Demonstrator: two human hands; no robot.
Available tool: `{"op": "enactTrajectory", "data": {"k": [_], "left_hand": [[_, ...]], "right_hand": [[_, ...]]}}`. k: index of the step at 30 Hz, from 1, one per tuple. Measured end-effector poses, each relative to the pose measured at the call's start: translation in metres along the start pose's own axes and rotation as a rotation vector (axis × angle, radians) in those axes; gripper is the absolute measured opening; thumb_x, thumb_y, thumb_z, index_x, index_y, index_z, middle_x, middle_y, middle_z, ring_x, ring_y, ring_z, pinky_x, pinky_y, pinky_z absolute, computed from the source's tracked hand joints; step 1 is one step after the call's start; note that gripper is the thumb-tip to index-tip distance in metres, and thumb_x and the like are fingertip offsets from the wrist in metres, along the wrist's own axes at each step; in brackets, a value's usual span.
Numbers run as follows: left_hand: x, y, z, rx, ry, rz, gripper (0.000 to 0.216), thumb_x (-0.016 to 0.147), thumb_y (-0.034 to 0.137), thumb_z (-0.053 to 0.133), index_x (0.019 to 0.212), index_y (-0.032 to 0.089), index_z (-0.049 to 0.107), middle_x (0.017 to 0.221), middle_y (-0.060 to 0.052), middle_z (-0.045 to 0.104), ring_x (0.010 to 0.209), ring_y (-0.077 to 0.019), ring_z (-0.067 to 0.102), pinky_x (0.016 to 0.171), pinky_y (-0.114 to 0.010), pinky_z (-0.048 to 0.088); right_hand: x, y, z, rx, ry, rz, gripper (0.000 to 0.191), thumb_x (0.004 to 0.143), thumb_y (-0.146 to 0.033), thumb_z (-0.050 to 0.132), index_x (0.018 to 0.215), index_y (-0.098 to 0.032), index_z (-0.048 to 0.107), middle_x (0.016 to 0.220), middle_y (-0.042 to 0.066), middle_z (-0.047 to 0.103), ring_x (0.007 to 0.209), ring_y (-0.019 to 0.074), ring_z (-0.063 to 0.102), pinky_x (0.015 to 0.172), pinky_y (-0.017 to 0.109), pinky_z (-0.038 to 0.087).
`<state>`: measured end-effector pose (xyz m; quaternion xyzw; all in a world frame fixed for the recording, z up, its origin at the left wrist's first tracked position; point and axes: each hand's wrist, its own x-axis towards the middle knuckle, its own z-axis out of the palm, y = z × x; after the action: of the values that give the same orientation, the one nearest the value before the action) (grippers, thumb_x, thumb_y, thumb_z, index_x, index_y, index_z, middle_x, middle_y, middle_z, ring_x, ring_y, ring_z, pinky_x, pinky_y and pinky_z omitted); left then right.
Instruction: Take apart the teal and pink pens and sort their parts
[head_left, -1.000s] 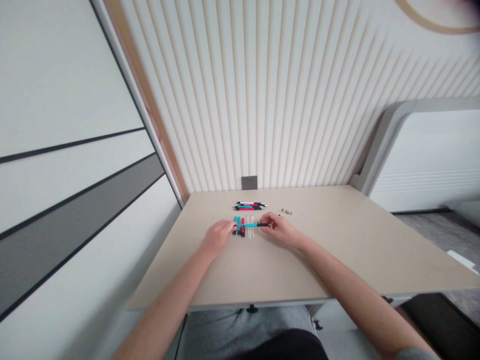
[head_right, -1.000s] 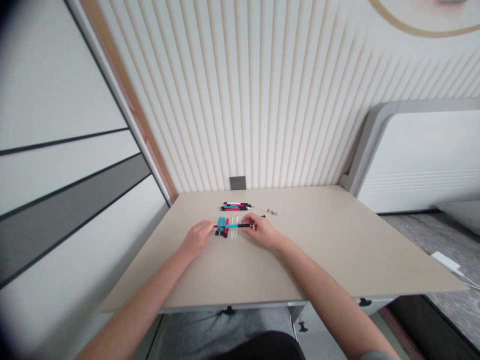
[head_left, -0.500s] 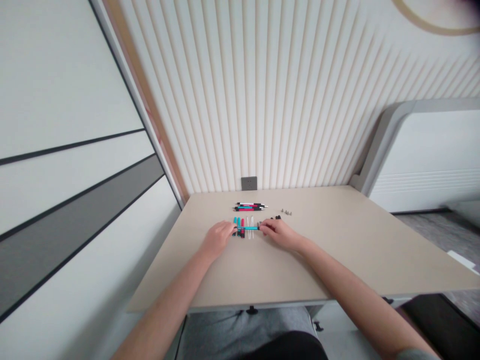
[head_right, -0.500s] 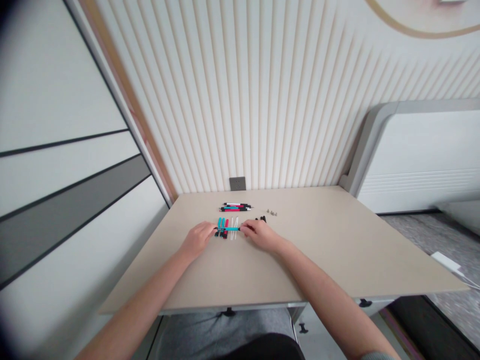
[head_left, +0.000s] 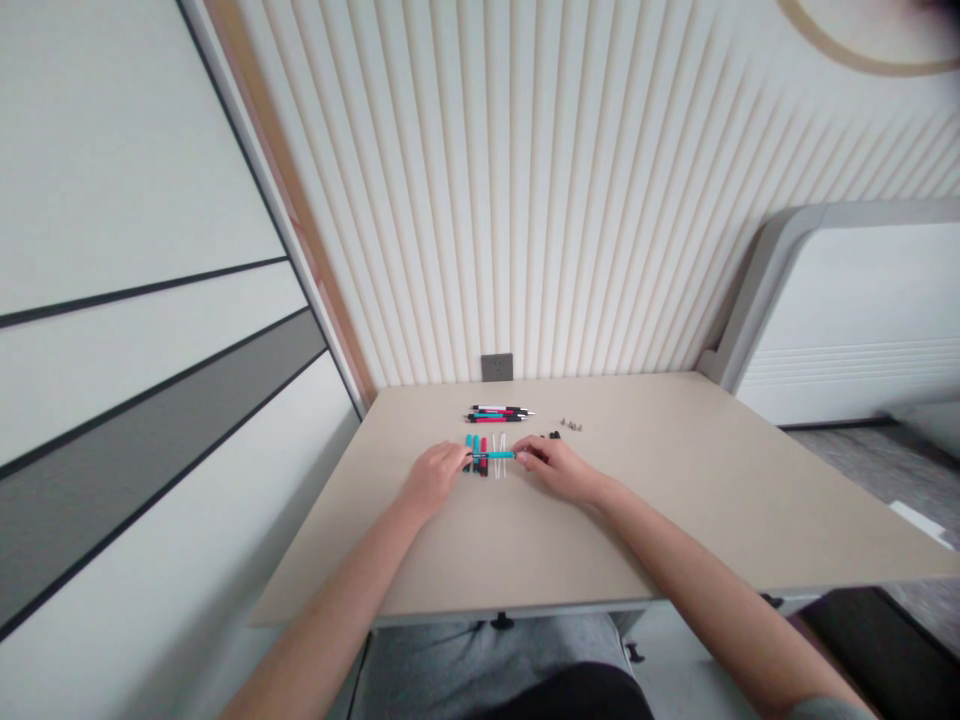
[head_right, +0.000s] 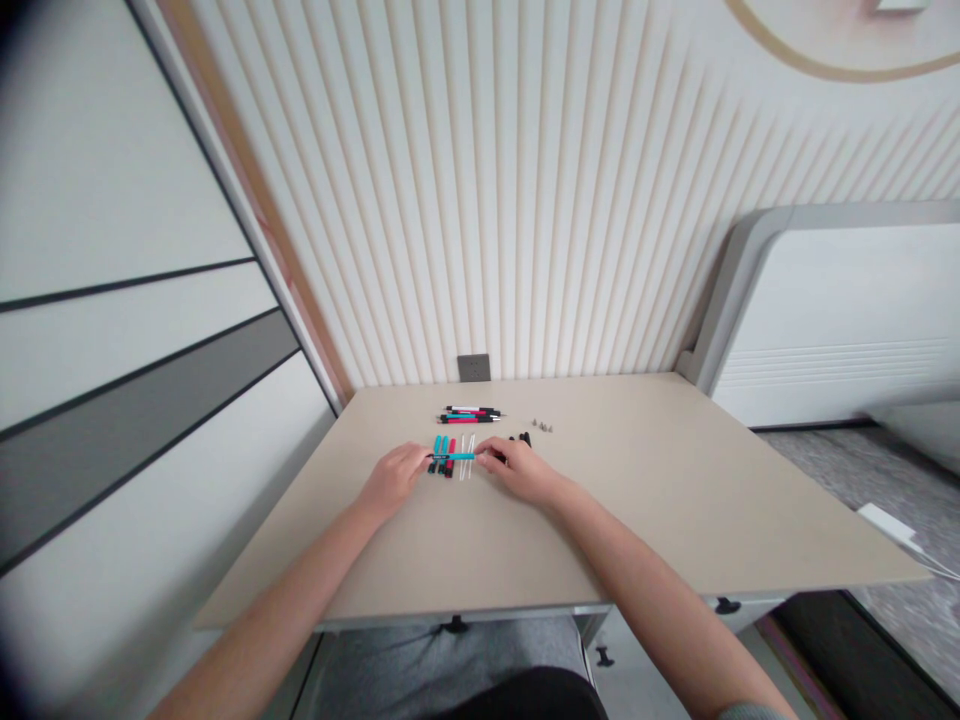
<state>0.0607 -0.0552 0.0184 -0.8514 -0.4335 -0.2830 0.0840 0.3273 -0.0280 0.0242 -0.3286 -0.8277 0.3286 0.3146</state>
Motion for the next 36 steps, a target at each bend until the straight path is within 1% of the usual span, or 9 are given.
{"op": "enactTrajectory", "data": {"k": [2,4,10,15,18,23,27,33,36], "left_hand": [[0.0,-0.001,0.0,-0.002,0.0,-0.009,0.03,0.1,0.033,0.036,0.092,0.017,0.061,0.079,-0.006,0.063,0.074,-0.0181,0.058,0.069,-0.03,0.047],[-0.001,-0.002,0.001,-0.009,0.001,-0.024,0.029,0.1,0.032,0.036,0.093,0.018,0.06,0.08,-0.006,0.063,0.076,-0.018,0.059,0.07,-0.03,0.047],[-0.005,-0.009,0.004,-0.028,0.008,-0.092,0.028,0.101,0.03,0.033,0.098,0.018,0.058,0.087,-0.006,0.064,0.08,-0.018,0.06,0.074,-0.03,0.049],[-0.005,-0.01,0.005,-0.028,0.002,-0.124,0.027,0.101,0.03,0.032,0.101,0.018,0.057,0.09,-0.006,0.065,0.085,-0.0187,0.061,0.076,-0.031,0.049],[-0.005,-0.01,0.005,-0.022,0.015,-0.149,0.027,0.101,0.03,0.032,0.101,0.019,0.057,0.09,-0.006,0.065,0.085,-0.0186,0.062,0.077,-0.031,0.049],[-0.005,-0.01,0.004,-0.002,0.049,-0.199,0.03,0.101,0.033,0.03,0.1,0.019,0.056,0.089,-0.005,0.065,0.083,-0.0185,0.062,0.076,-0.031,0.049],[-0.004,-0.009,0.002,0.01,0.059,-0.236,0.03,0.101,0.034,0.03,0.099,0.019,0.056,0.087,-0.004,0.064,0.082,-0.0183,0.062,0.076,-0.03,0.049],[-0.005,-0.009,0.004,-0.028,0.054,-0.231,0.028,0.101,0.033,0.032,0.104,0.02,0.056,0.092,-0.004,0.065,0.085,-0.0174,0.062,0.079,-0.03,0.049],[-0.005,-0.009,0.006,-0.043,0.053,-0.203,0.027,0.101,0.033,0.033,0.106,0.02,0.056,0.092,-0.004,0.065,0.087,-0.0172,0.062,0.081,-0.031,0.05]], "right_hand": [[0.001,0.0,-0.001,-0.028,-0.01,-0.012,0.028,0.095,-0.036,0.044,0.094,-0.018,0.065,0.076,0.001,0.062,0.066,0.0128,0.05,0.064,0.025,0.038],[0.002,0.001,-0.003,-0.054,0.014,-0.006,0.027,0.094,-0.036,0.046,0.091,-0.018,0.066,0.077,0.001,0.064,0.066,0.013,0.051,0.063,0.025,0.038],[0.002,0.008,-0.011,-0.063,0.097,0.025,0.021,0.09,-0.032,0.051,0.088,-0.017,0.065,0.079,0.002,0.065,0.069,0.0138,0.054,0.063,0.025,0.041],[0.001,0.009,-0.015,-0.109,0.106,0.0,0.019,0.089,-0.027,0.05,0.091,-0.018,0.066,0.083,0.003,0.067,0.071,0.0142,0.056,0.066,0.026,0.042],[0.001,0.01,-0.017,-0.137,0.131,0.003,0.018,0.089,-0.026,0.05,0.089,-0.018,0.065,0.08,0.002,0.067,0.07,0.014,0.057,0.065,0.025,0.041],[0.001,0.013,-0.02,-0.173,0.177,0.063,0.016,0.088,-0.025,0.05,0.086,-0.018,0.063,0.076,0.0,0.066,0.067,0.0135,0.056,0.062,0.025,0.04],[-0.001,0.013,-0.022,-0.198,0.106,0.046,0.017,0.088,-0.025,0.05,0.085,-0.018,0.064,0.076,0.001,0.066,0.068,0.0138,0.056,0.064,0.025,0.041],[-0.003,0.011,-0.019,-0.242,-0.095,-0.14,0.014,0.083,-0.019,0.057,0.083,-0.019,0.07,0.087,0.005,0.066,0.085,0.0177,0.058,0.082,0.029,0.043],[-0.004,0.012,-0.017,-0.246,-0.168,-0.165,0.012,0.082,-0.018,0.059,0.081,-0.02,0.072,0.088,0.005,0.066,0.087,0.0187,0.058,0.084,0.031,0.043]]}}
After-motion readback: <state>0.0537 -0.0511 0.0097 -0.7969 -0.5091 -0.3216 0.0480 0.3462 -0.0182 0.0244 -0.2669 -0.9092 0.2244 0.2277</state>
